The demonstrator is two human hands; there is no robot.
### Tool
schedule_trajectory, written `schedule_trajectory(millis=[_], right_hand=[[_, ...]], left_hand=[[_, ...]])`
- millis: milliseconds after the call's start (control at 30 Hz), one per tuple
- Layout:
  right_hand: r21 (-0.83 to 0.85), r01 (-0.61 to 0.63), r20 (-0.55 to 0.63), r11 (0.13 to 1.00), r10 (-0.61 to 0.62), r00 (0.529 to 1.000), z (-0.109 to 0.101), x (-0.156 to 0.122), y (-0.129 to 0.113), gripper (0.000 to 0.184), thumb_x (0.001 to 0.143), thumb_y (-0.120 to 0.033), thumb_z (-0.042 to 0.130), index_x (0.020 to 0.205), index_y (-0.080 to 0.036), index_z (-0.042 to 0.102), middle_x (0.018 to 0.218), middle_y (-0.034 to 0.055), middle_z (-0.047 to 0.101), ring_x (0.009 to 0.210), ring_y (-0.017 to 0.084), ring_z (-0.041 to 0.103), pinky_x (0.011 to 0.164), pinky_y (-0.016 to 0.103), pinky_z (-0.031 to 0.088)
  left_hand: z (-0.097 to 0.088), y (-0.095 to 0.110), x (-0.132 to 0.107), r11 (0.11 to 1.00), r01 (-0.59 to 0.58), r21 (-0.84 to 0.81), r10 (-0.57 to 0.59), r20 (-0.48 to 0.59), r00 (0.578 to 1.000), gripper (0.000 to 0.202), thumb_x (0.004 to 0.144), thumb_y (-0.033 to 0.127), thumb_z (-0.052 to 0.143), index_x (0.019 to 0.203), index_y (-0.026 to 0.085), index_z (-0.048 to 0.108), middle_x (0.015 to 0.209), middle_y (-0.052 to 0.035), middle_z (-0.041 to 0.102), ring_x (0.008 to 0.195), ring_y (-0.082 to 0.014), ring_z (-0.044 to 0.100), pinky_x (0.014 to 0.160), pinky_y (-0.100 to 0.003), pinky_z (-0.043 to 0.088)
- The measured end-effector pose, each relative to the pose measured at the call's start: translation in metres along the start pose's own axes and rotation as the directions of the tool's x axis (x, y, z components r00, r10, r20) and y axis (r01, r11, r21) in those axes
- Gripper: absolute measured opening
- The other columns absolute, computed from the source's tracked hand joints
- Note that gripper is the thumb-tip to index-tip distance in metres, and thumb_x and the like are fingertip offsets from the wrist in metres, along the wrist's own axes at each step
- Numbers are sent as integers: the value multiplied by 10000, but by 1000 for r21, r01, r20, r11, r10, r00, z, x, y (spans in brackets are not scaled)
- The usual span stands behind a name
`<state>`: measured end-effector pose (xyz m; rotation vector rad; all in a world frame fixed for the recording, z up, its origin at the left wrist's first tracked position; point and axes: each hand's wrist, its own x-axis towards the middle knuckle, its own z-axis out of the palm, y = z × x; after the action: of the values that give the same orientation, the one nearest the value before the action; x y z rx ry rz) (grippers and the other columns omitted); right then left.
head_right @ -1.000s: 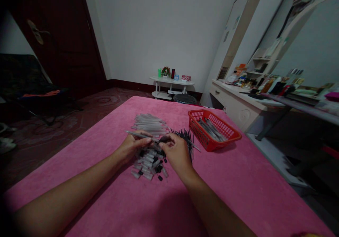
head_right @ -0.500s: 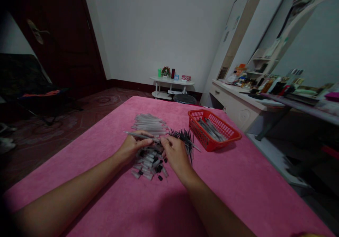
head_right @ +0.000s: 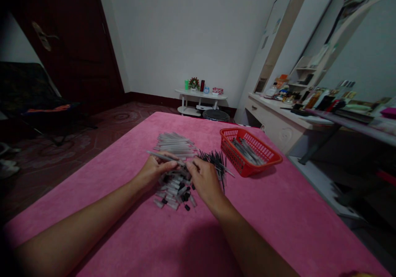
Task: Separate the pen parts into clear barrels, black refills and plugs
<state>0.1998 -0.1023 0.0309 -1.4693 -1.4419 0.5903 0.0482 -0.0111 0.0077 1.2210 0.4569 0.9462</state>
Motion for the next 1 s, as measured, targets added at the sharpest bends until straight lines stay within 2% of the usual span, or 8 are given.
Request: schedule_trajectory(millis=[67, 200, 333, 467, 600, 767, 833, 1000], right_hand=[[20, -17, 24, 1000, 17, 1000, 0, 0, 0, 345, 901, -397, 421, 668, -171, 538, 563, -26, 530, 486, 102, 494, 473, 207, 353], [61, -4, 7, 998, 3, 1000, 0, -1, -2, 183, 838, -337, 542, 752, -175, 542, 606, -43, 539, 497, 94, 494, 487, 200, 365], [-4, -27, 48, 1000, 27, 998, -1, -1, -2, 356, 901, -396, 423, 643, -170, 520, 527, -33, 498, 469, 95, 467, 464, 203, 337], [39, -11, 1, 999, 11, 1000, 0, 0, 1, 229, 847, -367, 529, 724, -174, 533, 582, -42, 518, 493, 94, 485, 474, 197, 351], [35, -21, 33, 999, 20, 999, 0, 0, 2, 336, 897, -394, 433, 663, -171, 524, 550, -31, 515, 477, 97, 488, 460, 201, 349], [115, -19, 12, 993, 17, 1000, 1, 0, -4, 164, 808, -313, 568, 732, -170, 540, 592, -44, 531, 491, 87, 490, 462, 190, 368], [146, -26, 33, 989, 22, 999, 1, 1, -4, 189, 806, -320, 561, 700, -164, 540, 567, -43, 525, 479, 85, 486, 451, 187, 366], [380, -285, 224, 880, 211, 952, 1, 1, -1, 339, 786, -457, 545, 648, -147, 539, 497, -20, 551, 371, 75, 457, 364, 177, 312]], left_hand=[[0, 0, 0, 1000, -6, -3, 6, 4, 1000, 261, 626, 244, 793, 823, 123, 671, 723, -38, 694, 638, -151, 662, 640, -249, 518], [1, 0, -1, 1000, -5, -23, 5, 3, 1000, 249, 625, 231, 794, 815, 128, 672, 723, -32, 696, 638, -144, 662, 641, -241, 520], [1, 1, 0, 1000, 12, -23, -11, 18, 1000, 249, 619, 228, 798, 811, 125, 676, 714, -34, 696, 634, -144, 662, 634, -236, 519], [-1, 0, 0, 1000, 7, -24, -6, 13, 1000, 251, 626, 237, 794, 817, 120, 680, 721, -43, 697, 632, -141, 659, 628, -233, 517], [-2, 1, 0, 1000, 7, -16, -6, 29, 1000, 254, 628, 238, 793, 824, 124, 679, 728, -43, 698, 643, -146, 663, 633, -234, 517], [-3, 0, 1, 1000, 3, -20, -2, 24, 1000, 255, 636, 246, 786, 830, 125, 675, 718, -41, 697, 646, -153, 664, 622, -234, 514], [-4, -1, 1, 1000, 1, -10, -1, 31, 1000, 250, 640, 247, 783, 831, 127, 675, 717, -41, 696, 646, -150, 661, 622, -233, 508], [-4, 0, 0, 998, -29, 58, 25, 56, 998, 252, 641, 272, 779, 830, 138, 680, 728, -46, 702, 664, -161, 658, 651, -252, 503]])
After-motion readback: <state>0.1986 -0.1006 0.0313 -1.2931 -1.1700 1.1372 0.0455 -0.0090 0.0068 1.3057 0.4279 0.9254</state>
